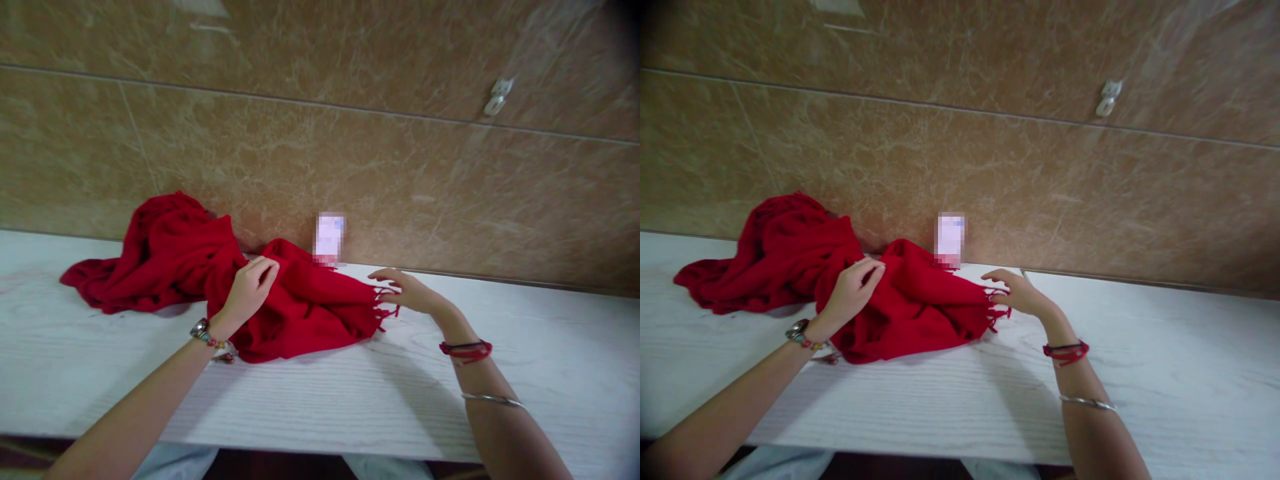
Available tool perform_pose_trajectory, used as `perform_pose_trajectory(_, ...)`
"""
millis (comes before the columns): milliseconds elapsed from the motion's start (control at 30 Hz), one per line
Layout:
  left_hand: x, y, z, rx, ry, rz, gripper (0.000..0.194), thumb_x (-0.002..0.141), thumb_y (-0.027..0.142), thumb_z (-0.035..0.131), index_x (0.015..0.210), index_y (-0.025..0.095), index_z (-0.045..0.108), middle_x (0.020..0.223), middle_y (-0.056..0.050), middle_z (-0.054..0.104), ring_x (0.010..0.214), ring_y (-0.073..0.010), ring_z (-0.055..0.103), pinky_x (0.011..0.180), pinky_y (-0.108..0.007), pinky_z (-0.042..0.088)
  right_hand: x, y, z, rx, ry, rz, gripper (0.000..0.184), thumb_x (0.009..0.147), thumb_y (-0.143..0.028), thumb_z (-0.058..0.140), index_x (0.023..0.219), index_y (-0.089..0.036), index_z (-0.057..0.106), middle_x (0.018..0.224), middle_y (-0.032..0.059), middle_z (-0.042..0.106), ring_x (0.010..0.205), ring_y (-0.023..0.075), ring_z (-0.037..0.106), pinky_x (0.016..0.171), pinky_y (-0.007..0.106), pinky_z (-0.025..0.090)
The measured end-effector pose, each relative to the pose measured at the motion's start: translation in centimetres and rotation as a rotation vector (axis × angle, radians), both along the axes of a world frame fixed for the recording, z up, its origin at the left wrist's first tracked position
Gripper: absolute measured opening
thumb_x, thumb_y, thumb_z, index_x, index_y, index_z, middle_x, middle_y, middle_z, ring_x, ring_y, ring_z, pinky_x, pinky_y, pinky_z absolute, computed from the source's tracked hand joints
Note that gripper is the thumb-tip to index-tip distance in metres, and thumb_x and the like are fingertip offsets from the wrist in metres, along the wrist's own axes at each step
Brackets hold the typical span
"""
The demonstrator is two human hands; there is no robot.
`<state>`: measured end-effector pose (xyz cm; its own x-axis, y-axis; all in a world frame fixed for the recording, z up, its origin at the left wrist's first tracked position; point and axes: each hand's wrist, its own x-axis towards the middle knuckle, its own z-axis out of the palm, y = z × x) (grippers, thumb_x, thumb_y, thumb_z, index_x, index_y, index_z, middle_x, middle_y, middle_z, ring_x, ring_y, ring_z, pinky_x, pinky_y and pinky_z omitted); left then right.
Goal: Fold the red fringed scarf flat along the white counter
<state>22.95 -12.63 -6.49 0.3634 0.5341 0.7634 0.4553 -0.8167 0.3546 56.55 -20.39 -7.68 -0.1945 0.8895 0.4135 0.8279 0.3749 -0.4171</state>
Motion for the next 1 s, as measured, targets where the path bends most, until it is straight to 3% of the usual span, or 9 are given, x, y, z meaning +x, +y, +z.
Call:
perform_pose_trajectory(67,0.4,-0.1,-0.6,0.011,0.056,-0.045,0.021,0.086,0.025,0.038,0.079,0.016,0.056,0.08,-0.004,0.06,0.078,-0.0144,0.055,0.075,-0.025,0.041,-1.4,-0.3,0.2,-0.077,-0.011,0.108,0.049,0.066,-0.027,0.064,0.114,-0.023,0.052,0.116,0.0081,0.057,0.103,0.0218,0.055,0.081,0.037,0.047)
perform_pose_trajectory(167,0.8,-0.8,-0.8,0.04,0.094,-0.1,0.021,0.087,0.025,0.039,0.08,0.016,0.056,0.078,-0.003,0.06,0.077,-0.0139,0.055,0.075,-0.025,0.042,-4.8,-0.3,-0.1,0.077,0.048,0.095,0.053,0.073,-0.032,0.061,0.122,-0.022,0.045,0.124,0.0104,0.051,0.111,0.0221,0.049,0.09,0.042,0.042)
perform_pose_trajectory(267,1.0,-1.8,-0.7,0.073,0.115,-0.159,0.021,0.087,0.025,0.039,0.082,0.016,0.057,0.077,-0.003,0.06,0.074,-0.0128,0.055,0.072,-0.023,0.043,-8.3,0.1,-1.4,0.207,0.081,0.099,0.052,0.076,-0.03,0.059,0.124,-0.021,0.042,0.121,0.0116,0.053,0.111,0.0216,0.049,0.093,0.043,0.039)
perform_pose_trajectory(333,1.1,-2.5,-0.6,0.098,0.142,-0.226,0.021,0.087,0.025,0.039,0.082,0.016,0.058,0.076,-0.003,0.06,0.072,-0.012,0.056,0.069,-0.022,0.044,-10.0,0.4,-2.3,0.199,0.065,0.118,0.05,0.074,-0.025,0.06,0.122,-0.019,0.045,0.116,0.012,0.056,0.106,0.0212,0.052,0.089,0.041,0.042)
perform_pose_trajectory(400,1.1,-2.9,-0.5,0.12,0.177,-0.298,0.022,0.087,0.025,0.039,0.082,0.016,0.059,0.076,-0.003,0.061,0.071,-0.0114,0.056,0.067,-0.021,0.044,-10.6,0.5,-2.9,0.152,0.031,0.144,0.036,0.074,-0.015,0.057,0.11,-0.019,0.055,0.103,0.0092,0.063,0.094,0.0192,0.058,0.082,0.037,0.046)
perform_pose_trajectory(500,1.0,-3.1,-0.3,0.13,0.166,-0.312,0.022,0.087,0.025,0.04,0.081,0.017,0.059,0.073,-0.002,0.062,0.068,-0.0112,0.056,0.065,-0.021,0.044,-9.9,0.7,-2.9,0.121,-0.001,0.16,0.02,0.075,-0.008,0.049,0.087,-0.018,0.061,0.085,0.0046,0.066,0.079,0.0157,0.06,0.073,0.031,0.047)
perform_pose_trajectory(667,0.4,-1.8,0.2,0.078,0.006,-0.114,0.023,0.086,0.028,0.041,0.079,0.017,0.059,0.077,-0.003,0.064,0.073,-0.0136,0.058,0.072,-0.024,0.044,-8.1,0.7,-1.7,0.171,0.092,0.072,0.011,0.083,-0.022,0.043,0.077,-0.019,0.052,0.07,0.0011,0.06,0.063,0.0137,0.054,0.059,0.025,0.044)
perform_pose_trajectory(833,0.3,-0.6,-0.5,0.05,0.137,-0.129,0.02,0.085,0.03,0.045,0.083,0.017,0.059,0.081,-0.003,0.063,0.075,-0.0143,0.058,0.074,-0.025,0.045,-7.3,0.3,-0.4,0.405,0.266,-0.186,0.013,0.084,-0.029,0.036,0.077,-0.022,0.044,0.058,-0.0021,0.052,0.053,0.0142,0.049,0.05,0.025,0.038)
perform_pose_trajectory(1000,0.6,0.0,-2.0,0.081,0.377,-0.137,0.02,0.084,0.021,0.042,0.094,0.016,0.059,0.093,-0.006,0.062,0.086,-0.0168,0.058,0.081,-0.03,0.044,-3.8,0.1,0.9,0.628,0.367,-0.518,0.017,0.083,-0.035,0.037,0.077,-0.022,0.046,0.062,0.0012,0.055,0.058,0.0165,0.052,0.054,0.027,0.038)
